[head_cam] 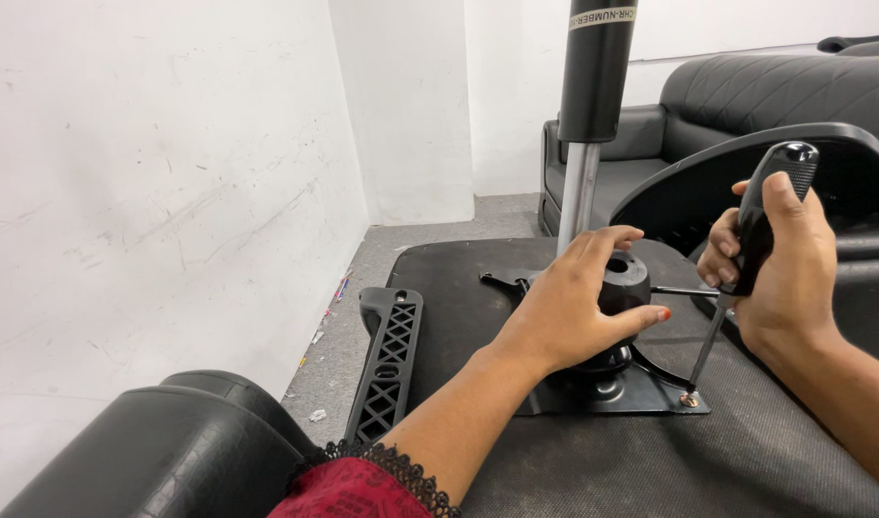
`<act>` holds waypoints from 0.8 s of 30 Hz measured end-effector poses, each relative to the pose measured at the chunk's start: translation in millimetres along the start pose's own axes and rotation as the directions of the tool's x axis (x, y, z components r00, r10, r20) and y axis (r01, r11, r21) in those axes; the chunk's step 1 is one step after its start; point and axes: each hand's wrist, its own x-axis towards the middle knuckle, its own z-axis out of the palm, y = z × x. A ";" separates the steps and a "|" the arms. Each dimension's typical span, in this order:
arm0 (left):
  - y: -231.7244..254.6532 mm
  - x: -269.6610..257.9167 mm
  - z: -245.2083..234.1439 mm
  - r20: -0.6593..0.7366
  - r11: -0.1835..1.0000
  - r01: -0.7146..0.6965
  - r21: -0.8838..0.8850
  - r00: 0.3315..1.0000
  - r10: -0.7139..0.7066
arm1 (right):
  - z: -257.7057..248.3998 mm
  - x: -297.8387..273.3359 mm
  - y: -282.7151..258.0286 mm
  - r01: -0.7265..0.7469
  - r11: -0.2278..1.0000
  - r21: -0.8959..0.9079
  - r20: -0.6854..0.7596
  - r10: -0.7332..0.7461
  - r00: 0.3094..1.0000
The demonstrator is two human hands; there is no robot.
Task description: The person uses a screwdriver to remove screws from a black metal base attached to a chair. They unscrew each fastener and set the screws aside, then lift the base off the chair seat.
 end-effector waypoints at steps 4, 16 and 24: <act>-0.6 -0.1 -1.6 0.012 1.000 0.011 -0.002 1.000 -0.011 | 0.9 -0.4 0.3 0.004 0.999 -0.050 0.013 -0.003 1.000; 1.8 0.5 -3.1 0.067 0.998 0.046 0.035 0.997 -0.048 | -0.6 -3.4 -2.0 0.009 0.998 -0.062 0.029 -0.008 1.000; 1.6 1.1 -2.2 0.071 0.998 0.041 0.042 0.997 -0.044 | -2.7 -5.6 -3.3 0.016 0.999 -0.049 0.049 -0.014 0.999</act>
